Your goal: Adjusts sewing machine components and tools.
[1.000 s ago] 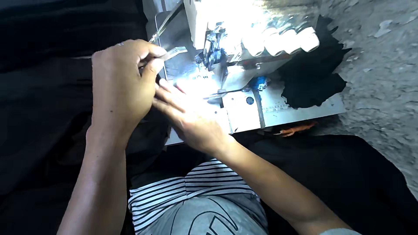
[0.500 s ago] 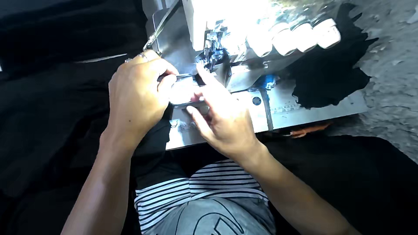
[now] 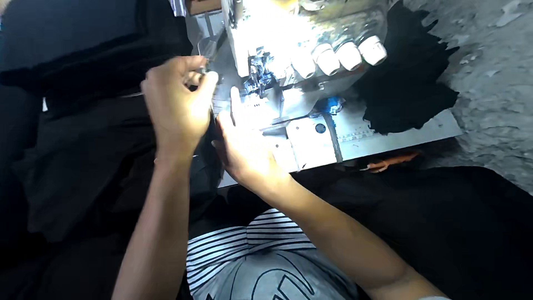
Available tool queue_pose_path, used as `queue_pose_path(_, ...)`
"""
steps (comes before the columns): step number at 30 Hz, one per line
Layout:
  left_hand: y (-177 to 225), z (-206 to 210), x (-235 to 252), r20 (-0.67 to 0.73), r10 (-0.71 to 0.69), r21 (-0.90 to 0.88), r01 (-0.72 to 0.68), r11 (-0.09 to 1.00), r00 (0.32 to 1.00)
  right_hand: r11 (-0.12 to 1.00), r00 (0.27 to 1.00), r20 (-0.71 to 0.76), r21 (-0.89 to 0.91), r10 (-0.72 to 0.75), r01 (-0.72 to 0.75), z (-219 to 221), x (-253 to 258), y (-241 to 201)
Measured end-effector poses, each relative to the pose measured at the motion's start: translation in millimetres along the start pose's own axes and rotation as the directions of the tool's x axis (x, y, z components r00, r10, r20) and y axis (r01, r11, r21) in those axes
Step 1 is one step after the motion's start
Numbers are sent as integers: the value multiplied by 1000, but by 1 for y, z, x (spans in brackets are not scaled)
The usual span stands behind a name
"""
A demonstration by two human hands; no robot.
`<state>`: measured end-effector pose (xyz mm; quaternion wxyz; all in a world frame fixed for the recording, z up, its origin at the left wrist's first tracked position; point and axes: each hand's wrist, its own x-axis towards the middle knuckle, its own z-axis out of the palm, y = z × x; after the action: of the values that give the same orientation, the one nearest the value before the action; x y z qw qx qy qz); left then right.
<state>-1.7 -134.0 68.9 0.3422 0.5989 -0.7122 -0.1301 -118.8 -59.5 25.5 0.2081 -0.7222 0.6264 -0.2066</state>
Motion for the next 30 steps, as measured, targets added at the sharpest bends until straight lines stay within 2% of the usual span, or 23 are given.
queue_pose_path(4, 25, 31, -17, 32, -9, 48, 8, 999, 999, 987, 987, -108, -121, -119, 106, 14, -10, 4)
queue_pose_path(6, 28, 33, -17, 44, -16, 90, 12, 996, 999, 975, 976, -54, -80, -213, 209, 10, -17, 16)
queue_pose_path(7, 28, 33, -17, 49, -13, 94, 8, 996, 999, 959, 959, 17, 3, -282, 282, 0, -26, 24)
queue_pose_path(8, 27, 32, -18, 43, -2, 85, -2, 996, 999, 924, 923, 90, 119, -375, 364, -16, -37, 32)
queue_pose_path(9, 25, 33, -21, 22, 21, 58, -22, 998, 1000, 858, 868, 103, 249, -485, 450, -40, -48, 40)
queue_pose_path(10, 22, 36, -25, -22, 62, 17, -61, 998, 998, 796, 831, 74, 342, -552, 498, -71, -57, 45)
queue_pose_path(11, 19, 41, -32, -69, 106, -20, -108, 994, 992, 766, 823, -10, 361, -567, 532, -108, -62, 42)
queue_pose_path(13, 11, 56, -38, -195, 169, -26, -177, 984, 966, 796, 821, -266, 223, -505, 562, -183, -52, 21)
queue_pose_path(14, 9, 65, -38, -246, 183, -27, -195, 980, 952, 822, 785, -371, 89, -496, 562, -212, -33, 7)
queue_pose_path(15, 7, 71, -38, -279, 185, -21, -198, 980, 942, 828, 744, -407, -56, -529, 558, -234, -7, -9)
queue_pose_path(16, 6, 75, -39, -297, 187, -11, -199, 980, 936, 823, 739, -369, -178, -564, 539, -247, 21, -25)
queue_pose_path(17, 5, 78, -41, -307, 192, 6, -199, 980, 932, 793, 762, -233, -271, -604, 545, -253, 49, -39)
queue_pose_path(18, 4, 81, -44, -307, 202, 27, -204, 979, 930, 713, 757, 0, -333, -654, 617, -256, 81, -47)
queue_pose_path(19, 2, 84, -47, -308, 220, 61, -211, 975, 926, 589, 680, 243, -355, -692, 726, -256, 119, -44)
queue_pose_path(20, -1, 86, -49, -306, 243, 101, -223, 970, 920, 431, 553, 414, -355, -723, 830, -253, 160, -33)
queue_pose_path(21, -4, 86, -49, -298, 270, 136, -240, 961, 915, 309, 458, 532, -348, -712, 885, -247, 192, -26)
queue_pose_path(22, -5, 86, -49, -289, 291, 161, -253, 954, 912, 249, 447, 626, -382, -639, 890, -239, 208, -27)
queue_pose_path(23, -6, 85, -49, -284, 309, 179, -267, 947, 908, 255, 506, 711, -438, -489, 862, -230, 209, -38)
queue_pose_path(24, -5, 84, -48, -282, 324, 195, -277, 941, 903, 292, 598, 758, -529, -260, 797, -220, 202, -58)
queue_pose_path(25, -6, 84, -47, -281, 330, 203, -280, 938, 901, 286, 641, 760, -593, -111, 753, -212, 200, -67)
queue_pose_path(27, -6, 85, -47, -271, 322, 207, -272, 940, 907, 343, 644, 763, -590, -58, 731, -208, 204, -66)
queue_pose_path(28, -5, 85, -48, -261, 316, 203, -268, 942, 912, 394, 628, 775, -556, -70, 731, -207, 205, -62)
queue_pose_path(30, -4, 85, -48, -248, 319, 202, -274, 940, 915, 415, 599, 791, -507, -124, 755, -206, 207, -57)
